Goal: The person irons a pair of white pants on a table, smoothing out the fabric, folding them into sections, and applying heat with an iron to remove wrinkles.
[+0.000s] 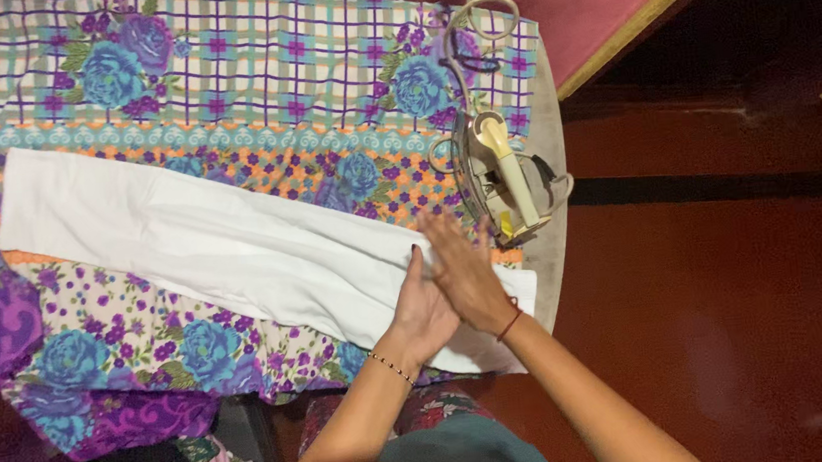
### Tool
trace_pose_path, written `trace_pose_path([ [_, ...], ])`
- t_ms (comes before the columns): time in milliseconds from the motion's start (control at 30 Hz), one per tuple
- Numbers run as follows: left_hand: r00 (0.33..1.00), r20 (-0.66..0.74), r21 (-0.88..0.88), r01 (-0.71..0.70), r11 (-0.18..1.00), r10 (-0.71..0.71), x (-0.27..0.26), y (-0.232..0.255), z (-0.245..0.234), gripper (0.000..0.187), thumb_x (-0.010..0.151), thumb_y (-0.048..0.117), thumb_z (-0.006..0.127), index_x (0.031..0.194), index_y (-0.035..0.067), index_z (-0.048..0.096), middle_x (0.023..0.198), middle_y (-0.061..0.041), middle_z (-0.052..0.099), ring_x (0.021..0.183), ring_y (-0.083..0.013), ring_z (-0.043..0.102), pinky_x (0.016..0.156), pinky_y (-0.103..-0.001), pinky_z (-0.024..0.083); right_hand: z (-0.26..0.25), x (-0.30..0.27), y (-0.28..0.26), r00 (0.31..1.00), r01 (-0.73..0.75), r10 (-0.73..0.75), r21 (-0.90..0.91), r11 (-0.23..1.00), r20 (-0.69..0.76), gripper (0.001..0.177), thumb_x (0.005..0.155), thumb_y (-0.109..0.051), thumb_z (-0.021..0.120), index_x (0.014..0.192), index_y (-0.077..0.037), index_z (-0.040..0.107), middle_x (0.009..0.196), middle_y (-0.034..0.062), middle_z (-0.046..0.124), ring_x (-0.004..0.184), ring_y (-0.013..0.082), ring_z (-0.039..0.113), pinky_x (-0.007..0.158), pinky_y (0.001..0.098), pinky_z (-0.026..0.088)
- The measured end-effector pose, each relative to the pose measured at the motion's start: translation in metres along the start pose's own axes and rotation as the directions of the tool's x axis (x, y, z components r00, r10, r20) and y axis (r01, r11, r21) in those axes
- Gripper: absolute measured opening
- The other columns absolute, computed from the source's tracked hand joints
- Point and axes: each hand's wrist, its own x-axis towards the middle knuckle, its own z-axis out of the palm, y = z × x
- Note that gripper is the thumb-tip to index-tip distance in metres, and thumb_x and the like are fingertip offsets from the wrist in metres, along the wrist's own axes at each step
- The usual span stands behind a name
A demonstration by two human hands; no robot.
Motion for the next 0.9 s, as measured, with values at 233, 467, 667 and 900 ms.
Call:
trace_pose_path([
  [233, 0.989, -0.130, 0.592, 0.016, 0.806, 0.076, -0.031, 0.017, -0.069, 0.079, 0.100, 0.063, 0.038, 0.149, 0.003, 0.054, 0.159, -0.015, 0.046, 0.145, -0.0219, 0.042, 0.120, -0.034, 0.026, 0.034, -0.044, 0.091, 0.701, -0.439, 0.707, 0.722, 0.536, -0.099, 0.040, 0.102, -0.022, 0.063, 0.138, -0.009, 0.052, 0.126, 0.0136, 0.062, 0.114, 0.0187, 0.064, 0.097, 0.0399, 0.058],
  [467, 0.554, -0.303, 0.947, 0.082, 0.311, 0.776, -0.088, 0.035, -0.223, 0.022, 0.087, 0.011, 0.066, 0.107, 0.001, 0.072, 0.096, -0.006, 0.073, 0.087, -0.0175, 0.066, 0.077, -0.029, 0.051, 0.071, -0.184, 0.156, 0.533, -0.777, 0.846, 0.380, 0.501, -0.026, 0.080, 0.075, -0.038, 0.091, 0.128, 0.006, 0.049, 0.115, 0.0194, 0.066, 0.105, 0.0264, 0.067, 0.089, 0.0360, 0.055],
  [667, 0.568, -0.557, 0.722, -0.029, 0.691, 0.606, -0.109, 0.054, -0.294, 0.029, 0.098, 0.019, 0.072, 0.104, -0.009, 0.066, 0.100, -0.015, 0.061, 0.091, -0.0297, 0.059, 0.080, -0.041, 0.046, 0.074, -0.188, 0.146, 0.327, -0.886, 0.937, 0.385, 0.260, 0.121, 0.085, 0.064, -0.042, 0.094, 0.124, 0.006, 0.058, 0.106, 0.0183, 0.072, 0.093, 0.0239, 0.072, 0.084, 0.0373, 0.059],
  [900, 0.650, -0.733, 0.336, 0.088, 0.938, 0.202, -0.094, 0.090, -0.287, 0.052, 0.096, 0.039, 0.063, 0.139, 0.011, 0.053, 0.140, -0.015, 0.057, 0.124, -0.0278, 0.062, 0.104, -0.041, 0.049, 0.048, -0.166, 0.106, 0.517, -0.680, 0.837, 0.680, 0.274, 0.180, 0.055, 0.087, -0.039, 0.074, 0.125, 0.001, 0.067, 0.110, 0.0168, 0.075, 0.092, 0.0220, 0.071, 0.081, 0.0382, 0.057],
])
